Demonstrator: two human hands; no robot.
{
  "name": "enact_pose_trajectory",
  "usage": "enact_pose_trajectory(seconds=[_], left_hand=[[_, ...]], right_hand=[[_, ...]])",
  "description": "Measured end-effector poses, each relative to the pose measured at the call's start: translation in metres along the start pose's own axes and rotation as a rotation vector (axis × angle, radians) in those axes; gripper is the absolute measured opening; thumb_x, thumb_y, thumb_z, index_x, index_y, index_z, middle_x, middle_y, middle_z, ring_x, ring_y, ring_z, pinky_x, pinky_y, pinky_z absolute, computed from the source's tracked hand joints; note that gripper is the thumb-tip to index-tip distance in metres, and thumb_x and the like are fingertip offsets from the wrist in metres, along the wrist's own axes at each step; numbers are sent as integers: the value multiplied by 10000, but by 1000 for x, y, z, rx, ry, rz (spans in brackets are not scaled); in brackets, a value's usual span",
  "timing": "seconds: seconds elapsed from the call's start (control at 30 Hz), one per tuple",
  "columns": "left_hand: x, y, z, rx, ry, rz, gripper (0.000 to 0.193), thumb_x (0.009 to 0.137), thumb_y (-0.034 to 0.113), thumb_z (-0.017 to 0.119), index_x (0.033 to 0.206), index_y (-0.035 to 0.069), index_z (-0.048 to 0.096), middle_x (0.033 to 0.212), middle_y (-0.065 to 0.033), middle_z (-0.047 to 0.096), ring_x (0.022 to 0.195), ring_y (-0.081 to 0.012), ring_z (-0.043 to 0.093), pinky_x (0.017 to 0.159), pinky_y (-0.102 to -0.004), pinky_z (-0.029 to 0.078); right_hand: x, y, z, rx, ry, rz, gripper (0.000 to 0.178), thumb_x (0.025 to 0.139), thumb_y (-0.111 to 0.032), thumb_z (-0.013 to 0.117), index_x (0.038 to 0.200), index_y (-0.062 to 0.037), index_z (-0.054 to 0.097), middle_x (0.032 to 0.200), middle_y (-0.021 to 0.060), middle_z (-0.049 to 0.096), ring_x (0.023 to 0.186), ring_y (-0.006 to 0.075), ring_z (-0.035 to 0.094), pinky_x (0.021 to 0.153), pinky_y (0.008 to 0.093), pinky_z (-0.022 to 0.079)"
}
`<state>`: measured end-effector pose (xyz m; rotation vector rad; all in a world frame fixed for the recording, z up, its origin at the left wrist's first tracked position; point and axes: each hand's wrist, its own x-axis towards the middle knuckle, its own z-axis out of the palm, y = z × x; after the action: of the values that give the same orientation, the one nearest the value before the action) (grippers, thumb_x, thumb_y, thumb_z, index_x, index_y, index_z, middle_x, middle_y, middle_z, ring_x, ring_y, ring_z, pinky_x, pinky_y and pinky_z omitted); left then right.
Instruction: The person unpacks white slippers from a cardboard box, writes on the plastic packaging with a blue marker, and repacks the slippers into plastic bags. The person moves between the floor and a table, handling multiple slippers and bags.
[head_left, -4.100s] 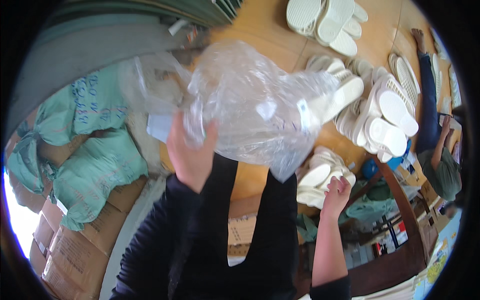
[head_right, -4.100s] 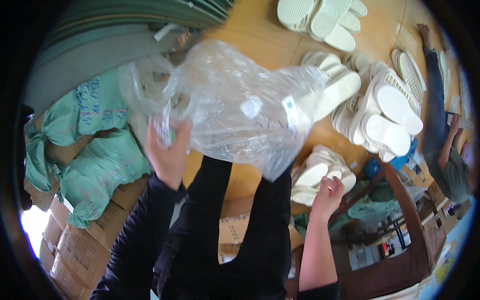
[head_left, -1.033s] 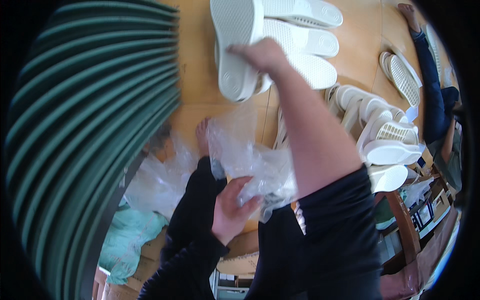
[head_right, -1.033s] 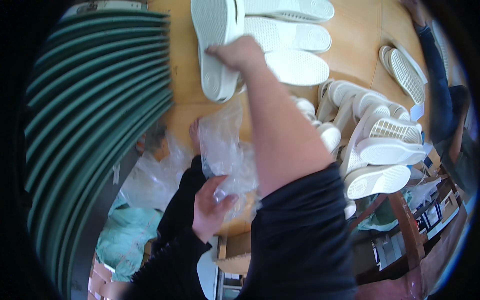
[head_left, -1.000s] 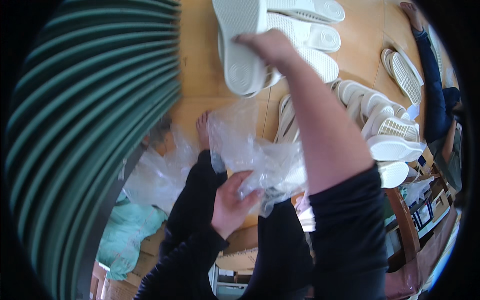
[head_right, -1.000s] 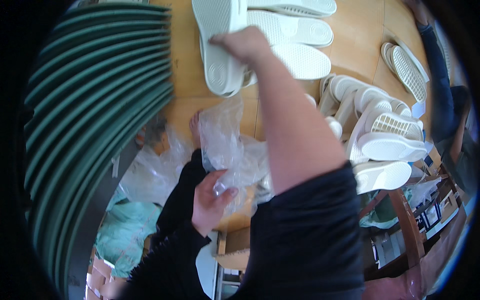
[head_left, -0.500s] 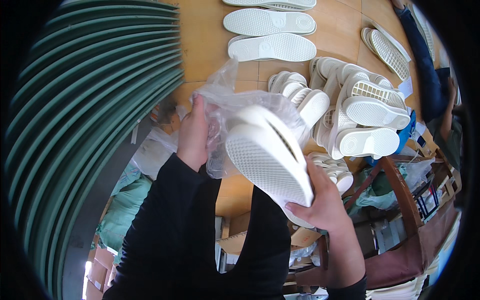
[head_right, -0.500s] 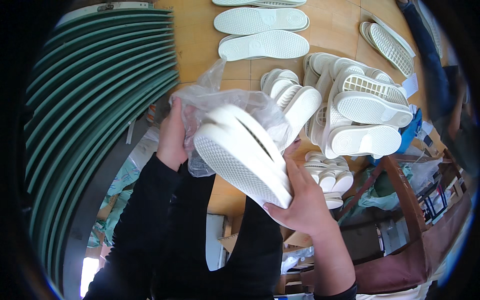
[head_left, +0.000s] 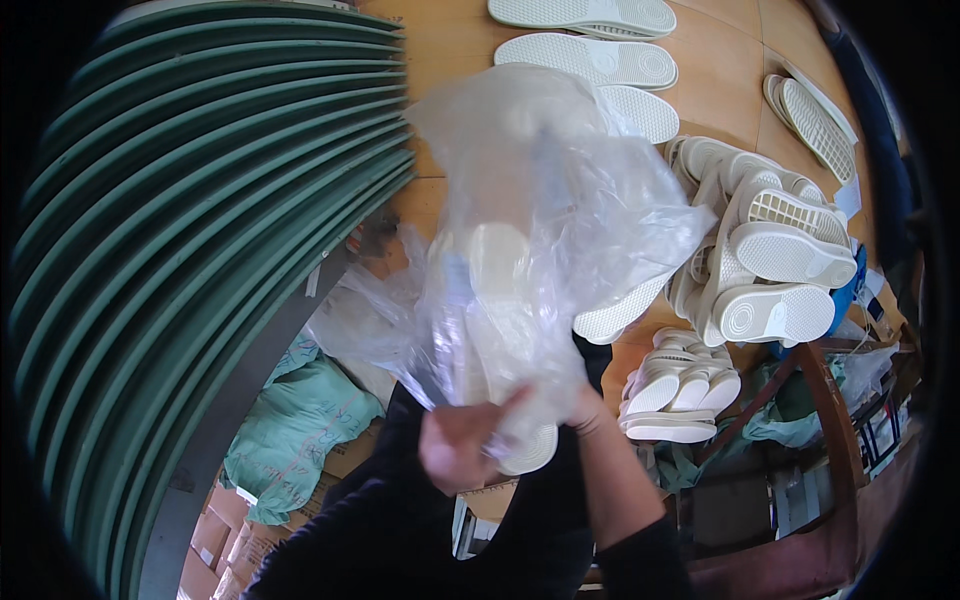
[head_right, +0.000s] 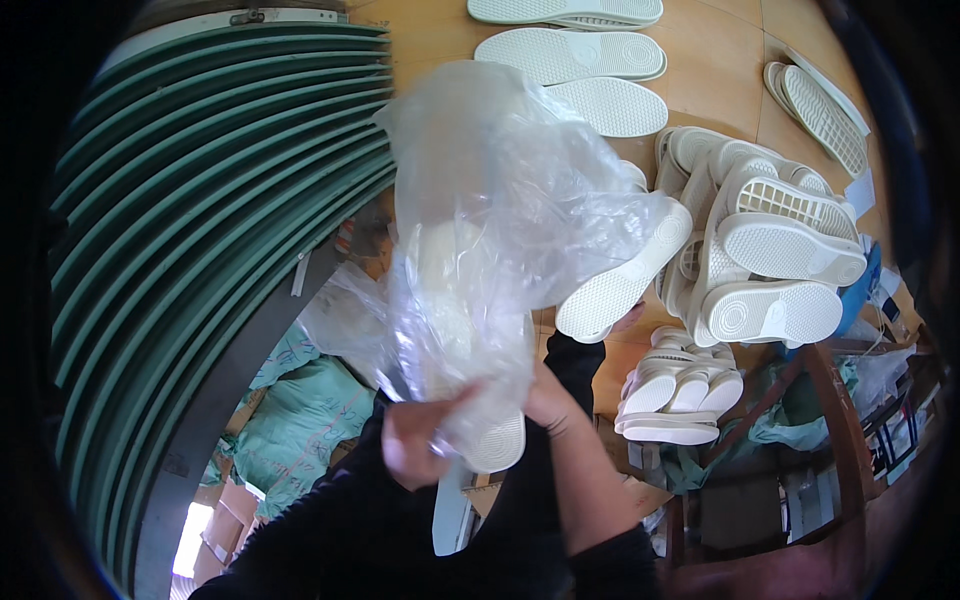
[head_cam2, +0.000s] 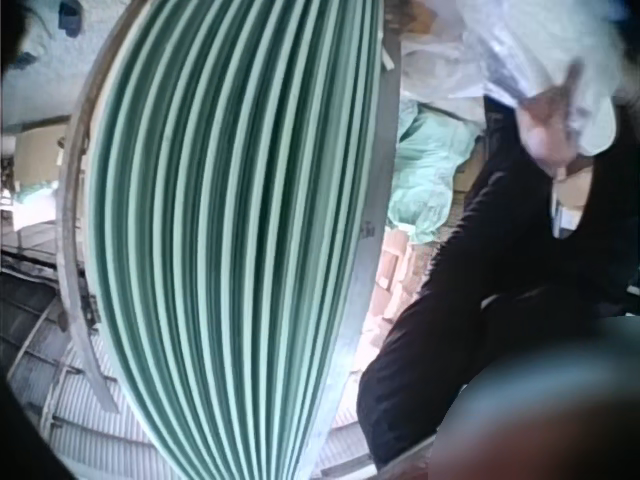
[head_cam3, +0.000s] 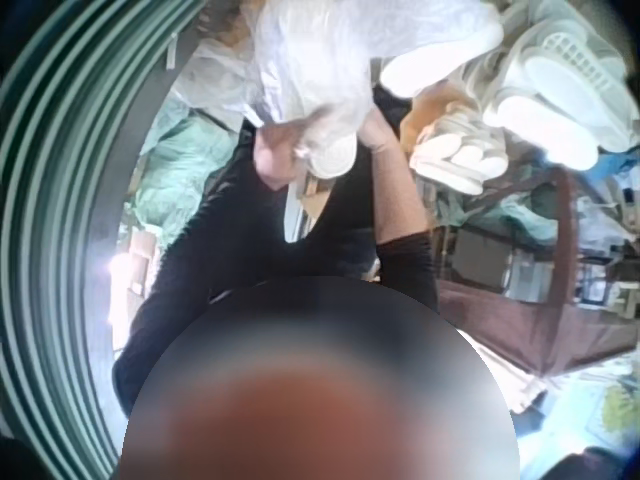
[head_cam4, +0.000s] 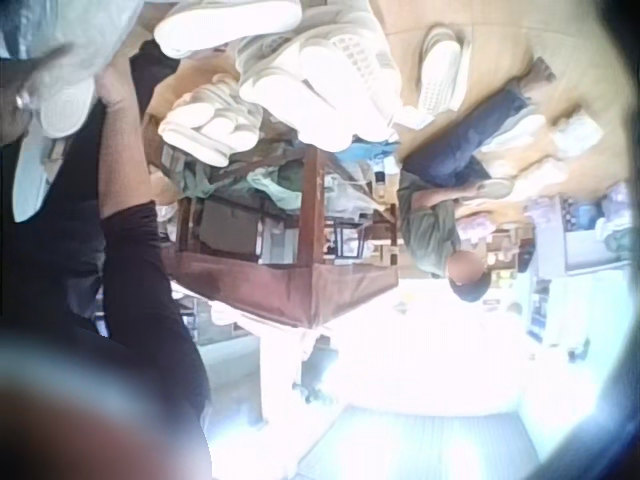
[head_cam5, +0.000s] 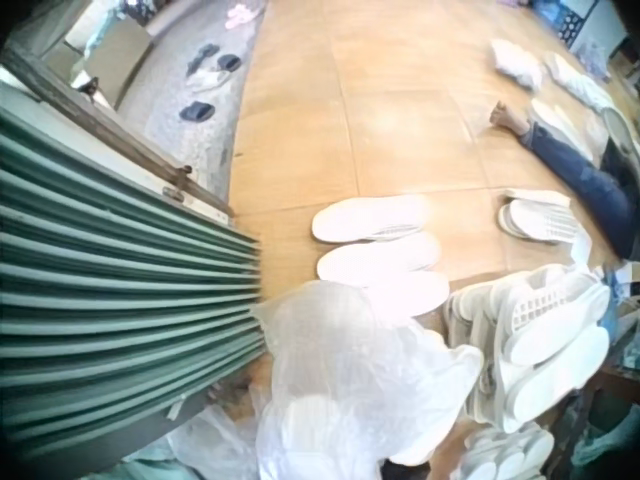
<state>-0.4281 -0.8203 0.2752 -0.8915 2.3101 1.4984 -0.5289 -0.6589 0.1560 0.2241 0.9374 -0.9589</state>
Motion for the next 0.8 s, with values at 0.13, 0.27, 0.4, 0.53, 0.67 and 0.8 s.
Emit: enact_pose_trajectory(seconds=[0.13, 0.27, 0.4, 0.53, 0.67, 0.8], left_hand=[[5, -6, -43, 74, 49, -212, 472, 864, 70, 660, 1334, 89, 632, 934, -181, 725, 760, -332, 719, 675, -387, 565], [-5, 48, -76, 233, -515, -270, 456, 835, 89, 665, 1288, 133, 680, 718, -140, 639, 590, -311, 632, 539, -380, 495], [14, 26, -69, 263, 19, -217, 560, 743, -8, 640, 1288, 119, 675, 680, -119, 505, 572, -324, 556, 550, -400, 458], [10, -22, -36, 127, 147, -84, 550, 802, -27, 614, 1336, 99, 632, 760, -136, 606, 621, -329, 606, 573, -395, 486], [-24, -9, -21, -86, 61, -186, 590, 808, 42, 676, 1389, 102, 592, 750, -137, 656, 594, -292, 647, 570, -372, 525], [-39, 29, -36, -188, -136, -119, 585, 785, 70, 699, 1363, 117, 621, 706, -107, 651, 568, -287, 647, 574, -370, 543]], right_hand=[[17, 41, 20, 523, -10, -107, 677, 795, -236, 800, 1354, 35, 533, 1286, 122, 629, 1147, 221, 620, 993, 347, 505], [30, 17, 31, 473, 145, 15, 724, 783, -254, 812, 1373, 39, 512, 1321, 145, 607, 1190, 240, 603, 996, 346, 502], [16, -23, 46, -98, 279, -232, 759, 774, -257, 817, 1397, 30, 489, 1341, 171, 594, 1220, 251, 590, 1023, 365, 482], [-14, -24, 31, 531, 90, 130, 807, 784, -235, 791, 1430, 78, 421, 1355, 202, 584, 1234, 289, 590, 1036, 378, 472], [-18, 13, 16, 730, -50, -6, 781, 801, -227, 785, 1430, 74, 433, 1347, 182, 587, 1185, 286, 615, 997, 380, 506], [-4, 23, 15, 519, 146, -51, 626, 891, -235, 732, 1401, 32, 487, 1299, 138, 623, 1161, 254, 609, 987, 384, 508]])
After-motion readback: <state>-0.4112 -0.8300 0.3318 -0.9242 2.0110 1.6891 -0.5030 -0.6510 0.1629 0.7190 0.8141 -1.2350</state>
